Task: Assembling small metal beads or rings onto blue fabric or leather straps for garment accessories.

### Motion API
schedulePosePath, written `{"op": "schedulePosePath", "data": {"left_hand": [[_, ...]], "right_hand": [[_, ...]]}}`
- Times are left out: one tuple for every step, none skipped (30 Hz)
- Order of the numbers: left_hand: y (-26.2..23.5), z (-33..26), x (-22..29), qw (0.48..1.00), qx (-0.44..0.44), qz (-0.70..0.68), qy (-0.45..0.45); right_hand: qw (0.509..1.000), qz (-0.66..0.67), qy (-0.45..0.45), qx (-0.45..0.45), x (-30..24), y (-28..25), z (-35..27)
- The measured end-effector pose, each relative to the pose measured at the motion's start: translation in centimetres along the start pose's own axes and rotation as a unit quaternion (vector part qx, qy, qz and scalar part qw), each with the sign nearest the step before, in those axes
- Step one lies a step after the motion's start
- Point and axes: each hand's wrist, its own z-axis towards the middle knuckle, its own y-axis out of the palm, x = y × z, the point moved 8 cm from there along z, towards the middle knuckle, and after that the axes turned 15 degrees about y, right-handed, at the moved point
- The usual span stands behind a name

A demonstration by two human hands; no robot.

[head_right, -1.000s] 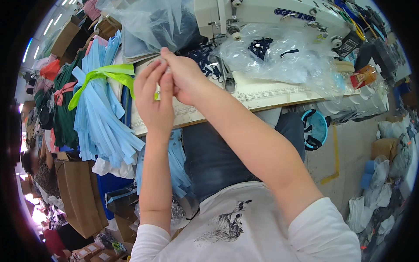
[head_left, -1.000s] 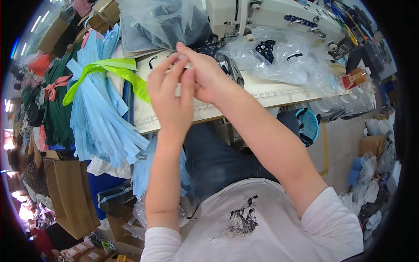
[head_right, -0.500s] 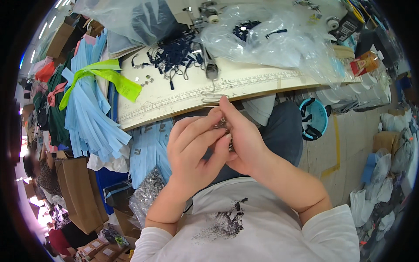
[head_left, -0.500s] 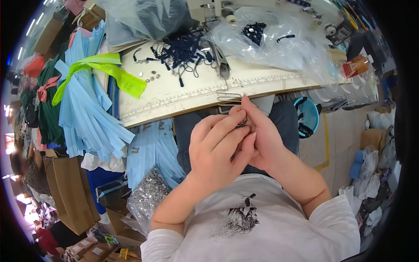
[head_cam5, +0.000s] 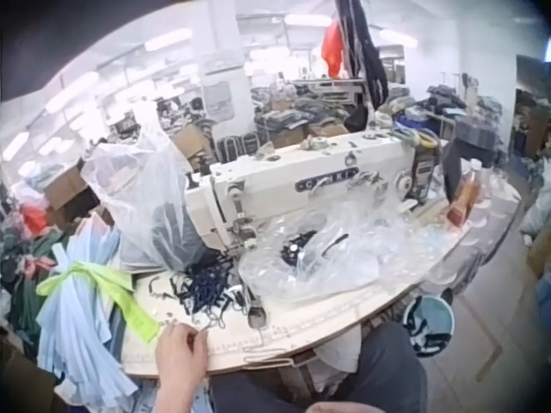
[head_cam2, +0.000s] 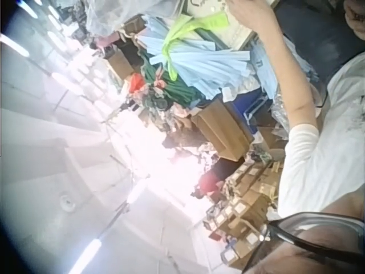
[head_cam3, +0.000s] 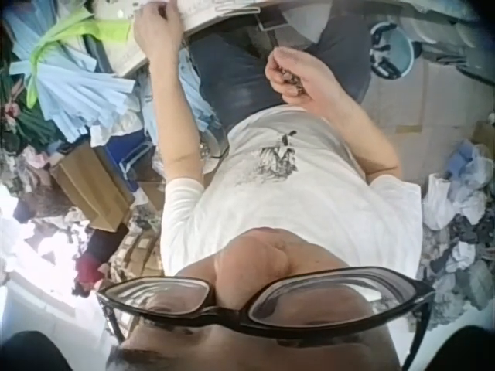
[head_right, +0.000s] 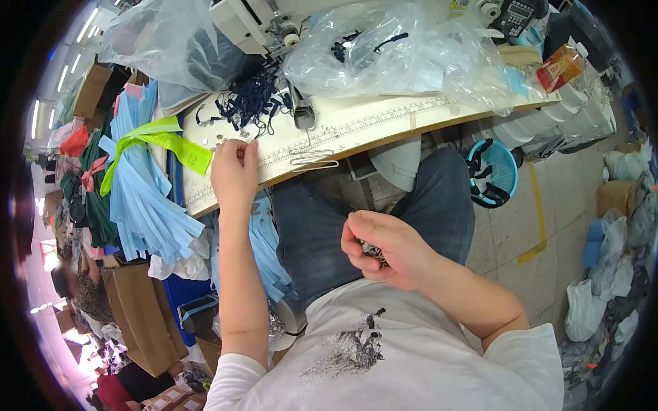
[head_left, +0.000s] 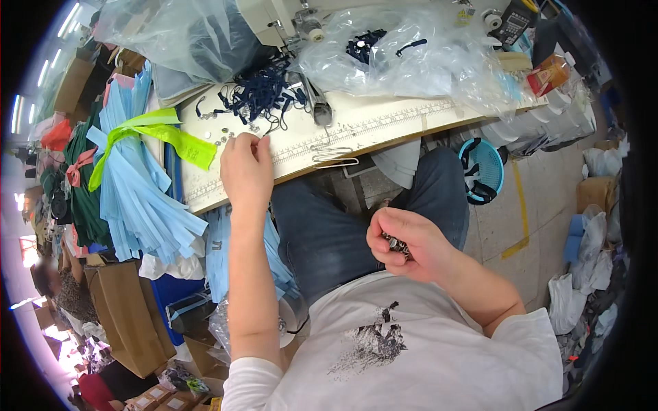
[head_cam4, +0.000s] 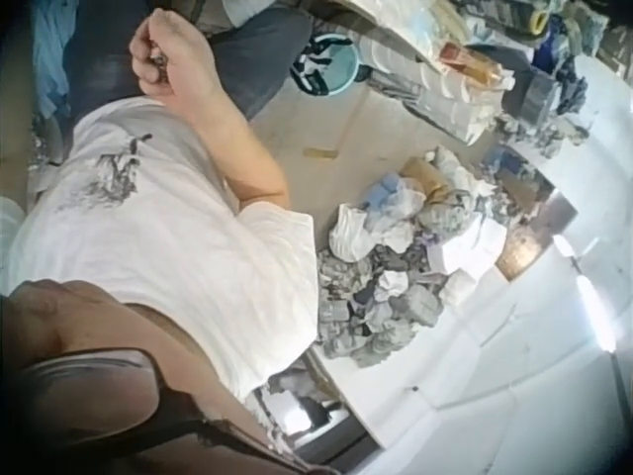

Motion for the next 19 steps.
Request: {"op": "schedulePosePath", "data": {"left_hand": [[-0.2, -0.1, 0.5, 0.999, 0.029, -0.007, 0.027], [-0.2, -0.4, 0.6, 0.999, 0.025, -0.008, 0.029], [-0.6, -0.6, 0.6, 0.999, 0.036, -0.011, 0.032], [-1.0, -0.8, 0.8, 0.998, 0.046, -0.014, 0.033], [-1.0, -0.9, 0.8, 0.998, 0.043, -0.014, 0.034], [-0.9, -1.1, 0.4, 0.998, 0.039, -0.046, 0.017], [-0.8, -1.4, 0.0, 0.996, 0.036, -0.077, -0.002], [-0.8, -1.5, -0.3, 0.994, 0.054, -0.089, 0.012], [-0.8, -1.5, -0.5, 0.995, 0.052, -0.088, 0.011], [-1.2, -1.2, 0.2, 0.995, 0.050, -0.052, 0.064], [-1.5, -1.0, 1.1, 0.992, 0.049, -0.016, 0.118], [-1.6, -1.0, 1.5, 0.992, 0.046, -0.017, 0.118], [-1.4, -0.9, 1.5, 0.996, 0.027, -0.020, 0.080], [-1.0, -0.8, 1.4, 0.999, 0.009, -0.023, 0.043], [-0.7, -0.7, 1.5, 0.999, 0.007, -0.023, 0.044], [-0.6, -0.6, 1.5, 0.999, 0.010, -0.018, 0.032], [-0.4, -0.5, 1.4, 1.000, 0.012, -0.013, 0.021], [-0.1, -0.4, 1.3, 1.000, 0.001, -0.016, 0.023], [0.2, -0.4, 1.1, 0.999, -0.010, -0.020, 0.025]], "right_hand": [[1.000, -0.001, -0.013, -0.015, 0.1, -0.5, 0.0], [0.999, -0.001, -0.027, -0.030, 0.1, -0.9, 0.0], [0.999, 0.003, -0.027, -0.030, 0.3, -1.4, 0.1], [0.999, 0.001, -0.027, -0.037, 0.4, -1.8, 0.2], [0.999, -0.001, -0.026, -0.045, 0.4, -2.0, 0.3], [0.999, 0.002, -0.025, -0.045, 0.4, -2.1, 0.3], [0.999, 0.006, -0.030, -0.043, 0.4, -2.1, 0.3], [0.998, 0.009, -0.035, -0.042, 0.3, -2.1, 0.3], [0.998, 0.012, -0.033, -0.042, 0.3, -2.3, 0.5], [0.998, 0.008, -0.048, -0.044, 0.0, -2.4, 0.6], [0.997, 0.004, -0.064, -0.045, -0.2, -2.5, 0.7], [0.995, 0.013, -0.070, -0.063, 0.0, -2.7, 0.8], [0.995, 0.015, -0.070, -0.063, -0.1, -2.8, 0.8], [0.996, 0.014, -0.064, -0.055, -0.1, -3.0, 0.8], [0.997, 0.012, -0.058, -0.046, -0.1, -3.2, 0.9], [0.997, 0.015, -0.058, -0.045, 0.0, -3.4, 0.9], [0.997, -0.007, -0.067, -0.049, 0.0, -3.5, 1.0], [0.995, -0.028, -0.076, -0.053, 0.0, -3.5, 1.0], [0.994, -0.037, -0.082, -0.054, -0.1, -3.6, 0.9]]}}
